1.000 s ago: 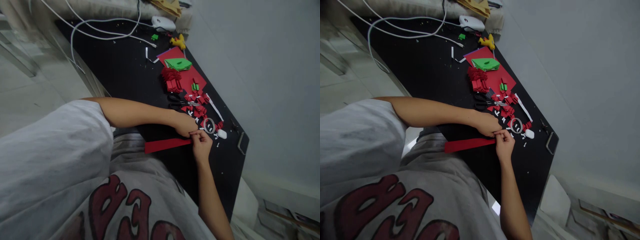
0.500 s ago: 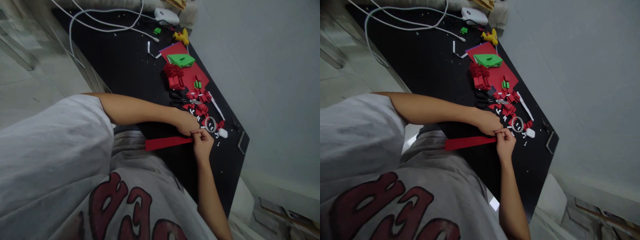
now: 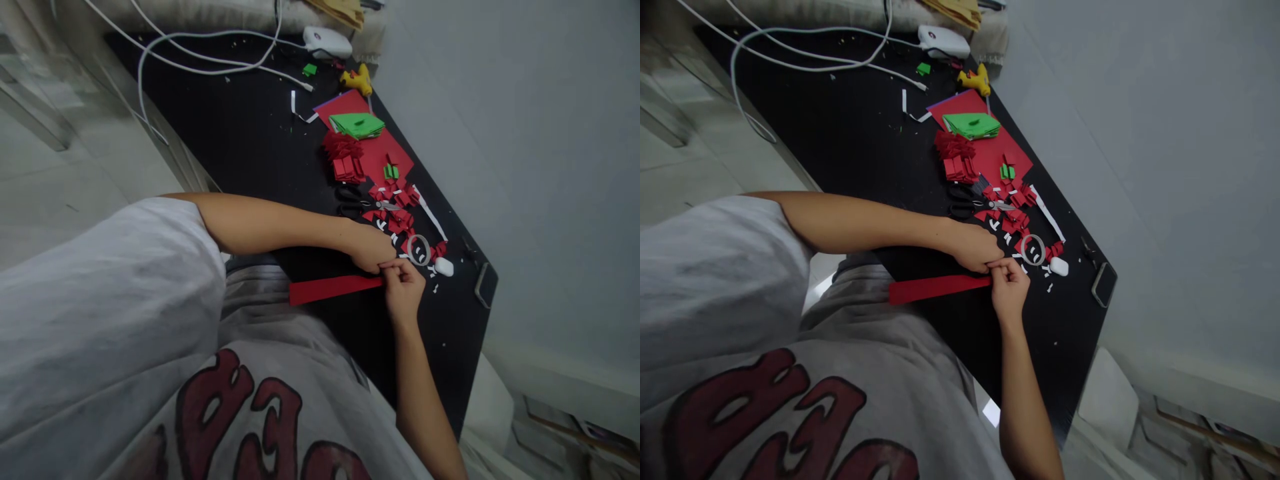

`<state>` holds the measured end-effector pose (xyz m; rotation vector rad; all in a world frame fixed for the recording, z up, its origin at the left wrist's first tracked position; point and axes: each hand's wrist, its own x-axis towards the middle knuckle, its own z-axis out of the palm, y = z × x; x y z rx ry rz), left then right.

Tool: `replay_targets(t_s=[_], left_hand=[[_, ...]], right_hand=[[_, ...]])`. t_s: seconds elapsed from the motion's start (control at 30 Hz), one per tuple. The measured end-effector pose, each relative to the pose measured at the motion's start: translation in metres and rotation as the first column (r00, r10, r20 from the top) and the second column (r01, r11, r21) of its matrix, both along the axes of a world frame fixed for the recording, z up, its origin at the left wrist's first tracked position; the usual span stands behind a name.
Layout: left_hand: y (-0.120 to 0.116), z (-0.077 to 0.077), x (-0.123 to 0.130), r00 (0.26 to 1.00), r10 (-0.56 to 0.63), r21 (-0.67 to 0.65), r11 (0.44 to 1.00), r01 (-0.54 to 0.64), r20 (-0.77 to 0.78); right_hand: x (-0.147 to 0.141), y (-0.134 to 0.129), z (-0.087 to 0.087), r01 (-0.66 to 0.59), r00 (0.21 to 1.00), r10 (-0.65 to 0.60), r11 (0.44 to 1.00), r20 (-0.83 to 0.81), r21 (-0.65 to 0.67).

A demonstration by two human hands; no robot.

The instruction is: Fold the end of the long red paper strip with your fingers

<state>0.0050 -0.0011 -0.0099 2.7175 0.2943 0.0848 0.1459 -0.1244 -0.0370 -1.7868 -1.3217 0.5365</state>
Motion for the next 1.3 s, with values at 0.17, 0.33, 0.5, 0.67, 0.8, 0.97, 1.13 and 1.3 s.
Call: replay_targets(t_s=[0.17, 0.33, 0.5, 0.67, 0.8, 0.97, 1.13, 1.3], left_hand=[[0.0005, 0.0004, -0.0010, 1.000, -0.003, -0.006, 1.000, 0.003, 0.006], [0.0010, 0.0000, -0.0015, 0.999, 0.018, -0.033, 0.999, -0.017, 0.032], [0.0009, -0.0002, -0.0017, 1.000, 0.005, -0.031, 1.000, -0.005, 0.022], [0.0012, -0.0013, -0.0006, 0.999, 0.024, -0.053, 0.998, -0.023, 0.029], [0.0013, -0.0017, -0.0006, 0.999, 0.028, -0.061, 0.998, -0.026, 0.034], [0.0003, -0.0003, -0.0012, 1.000, 0.019, -0.019, 1.000, -0.019, 0.019], [0.0001, 0.0005, -0.0017, 1.000, 0.020, -0.032, 0.999, -0.019, 0.014], [0.0013, -0.0039, 0.0002, 0.999, 0.019, -0.028, 0.999, -0.018, 0.030]], right_hand=[[-0.0004, 0.0011, 0.0006, 0.004, 1.000, -0.004, 1.000, 0.018, 0.009], [-0.0006, 0.0013, 0.0010, 0.003, 1.000, -0.004, 1.000, 0.027, 0.022], [-0.0006, 0.0011, 0.0008, 0.005, 1.000, -0.005, 1.000, 0.009, 0.008], [-0.0020, 0.0013, 0.0023, 0.011, 1.000, -0.011, 1.000, 0.012, 0.020], [-0.0025, 0.0014, 0.0025, 0.016, 1.000, -0.016, 1.000, -0.003, 0.019], [-0.0016, 0.0016, 0.0013, 0.008, 1.000, -0.008, 1.000, 0.011, 0.014], [-0.0012, 0.0011, 0.0010, 0.010, 1.000, -0.010, 1.000, 0.001, 0.012], [-0.0007, 0.0009, 0.0010, -0.008, 1.000, 0.008, 1.000, 0.027, 0.018]])
